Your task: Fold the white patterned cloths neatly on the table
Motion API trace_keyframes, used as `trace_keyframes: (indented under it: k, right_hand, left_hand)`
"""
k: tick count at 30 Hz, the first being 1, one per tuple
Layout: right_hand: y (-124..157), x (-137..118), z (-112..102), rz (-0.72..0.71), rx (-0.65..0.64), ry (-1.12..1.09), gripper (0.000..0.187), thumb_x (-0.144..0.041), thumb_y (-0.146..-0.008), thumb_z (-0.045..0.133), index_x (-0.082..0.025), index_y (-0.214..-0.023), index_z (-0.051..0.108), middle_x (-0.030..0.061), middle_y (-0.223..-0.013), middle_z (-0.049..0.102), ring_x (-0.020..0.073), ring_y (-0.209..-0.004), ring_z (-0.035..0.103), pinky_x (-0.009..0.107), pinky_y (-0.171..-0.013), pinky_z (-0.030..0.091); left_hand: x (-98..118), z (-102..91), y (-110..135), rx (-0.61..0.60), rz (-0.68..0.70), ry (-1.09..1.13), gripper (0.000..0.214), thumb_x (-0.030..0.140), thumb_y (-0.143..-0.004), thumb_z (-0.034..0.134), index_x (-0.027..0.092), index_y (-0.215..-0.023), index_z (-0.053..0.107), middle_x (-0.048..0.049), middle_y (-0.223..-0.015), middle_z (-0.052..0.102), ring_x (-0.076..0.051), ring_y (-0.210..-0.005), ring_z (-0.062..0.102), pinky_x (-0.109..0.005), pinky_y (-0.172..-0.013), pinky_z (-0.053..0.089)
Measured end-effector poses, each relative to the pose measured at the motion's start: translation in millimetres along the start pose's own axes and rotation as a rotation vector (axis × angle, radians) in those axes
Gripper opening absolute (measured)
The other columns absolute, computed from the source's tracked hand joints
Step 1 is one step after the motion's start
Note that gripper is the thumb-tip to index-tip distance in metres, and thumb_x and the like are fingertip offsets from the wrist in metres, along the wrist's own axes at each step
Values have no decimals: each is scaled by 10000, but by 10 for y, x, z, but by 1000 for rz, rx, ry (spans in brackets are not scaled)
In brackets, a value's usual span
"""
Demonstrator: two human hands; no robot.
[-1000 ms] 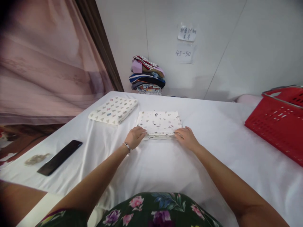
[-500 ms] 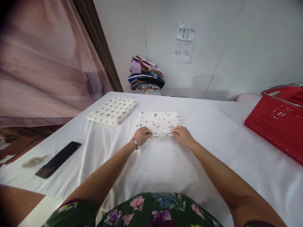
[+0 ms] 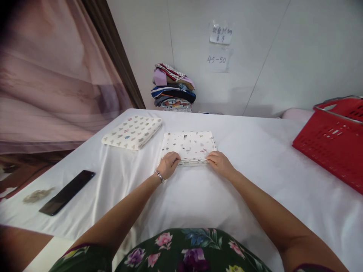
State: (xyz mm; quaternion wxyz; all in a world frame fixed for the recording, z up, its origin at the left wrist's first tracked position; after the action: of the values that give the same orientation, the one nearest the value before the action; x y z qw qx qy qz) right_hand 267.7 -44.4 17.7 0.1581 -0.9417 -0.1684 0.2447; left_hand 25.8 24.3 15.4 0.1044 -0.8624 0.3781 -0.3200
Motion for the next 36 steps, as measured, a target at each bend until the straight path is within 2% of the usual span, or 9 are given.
trace_keyframes:
  k: [3,6,10,14,19,24,31,36]
  right_hand:
    - [11,-4,9,16,14,3,275,-290,-894,395,-232,-871,663,57,-895,629,195,-840,554,355,-739,454]
    - [14,-5,15,-5,2,14,274,-283,-894,394,-225,-866,661,56,-894,626,193,-845,550,350,-741,450]
    - [12,9,20,19,12,-6,261,-283,-890,408,-225,-871,661,51,-910,625,188,-856,548,338,-747,452]
    - [21,21,34,46,58,-1,258,-282,-884,416,-221,-882,667,55,-917,623,188,-855,547,334,-739,458]
    - [22,6,52,6,38,40,271,-271,-886,403,-229,-884,670,59,-902,627,196,-841,546,349,-730,455]
    - [4,27,33,133,85,12,222,-274,-864,448,-242,-884,667,38,-928,628,184,-869,561,324,-748,466]
    - [-5,-17,60,-23,-13,162,301,-267,-901,376,-222,-887,673,63,-875,628,197,-820,543,333,-696,437]
    - [5,21,61,38,5,98,261,-271,-882,415,-231,-897,672,48,-924,633,192,-858,555,328,-721,455]
  left_hand:
    - [-2,13,12,-13,4,-29,130,143,-836,425,187,-810,544,-33,-829,568,-157,-793,500,-314,-749,412]
    - [-21,41,11,-56,3,-62,84,215,-834,485,183,-851,560,-37,-837,576,-169,-804,509,-323,-749,412]
    - [-57,81,-16,-86,-11,-64,168,249,-809,558,193,-964,592,-35,-874,600,-174,-835,525,-326,-774,413]
    - [-65,103,-44,-70,-30,-34,149,226,-853,492,205,-847,639,-25,-842,605,-153,-815,527,-300,-763,414]
    - [-31,106,-51,-47,-40,-90,175,212,-860,466,192,-837,639,-32,-830,598,-157,-800,518,-301,-751,413]
    - [-24,115,-49,-25,-51,-143,212,229,-883,420,186,-849,625,-40,-828,587,-158,-788,516,-302,-739,412]
    - [-9,126,-4,-40,73,-262,233,224,-902,356,189,-922,585,-52,-845,582,-173,-807,510,-309,-734,406]
    - [32,121,29,-68,111,-341,246,115,-857,364,199,-924,585,-59,-959,585,-177,-830,516,-317,-738,419]
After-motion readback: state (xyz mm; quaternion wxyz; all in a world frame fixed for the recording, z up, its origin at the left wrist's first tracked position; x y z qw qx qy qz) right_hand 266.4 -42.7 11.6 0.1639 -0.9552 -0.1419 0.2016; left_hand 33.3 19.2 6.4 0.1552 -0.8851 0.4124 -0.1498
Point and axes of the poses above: each hand's wrist, its own y-axis away from the middle knuckle, its own z-axis out of the palm, x = y × z, the point moved 3 cm from there along -y, towards the middle knuckle
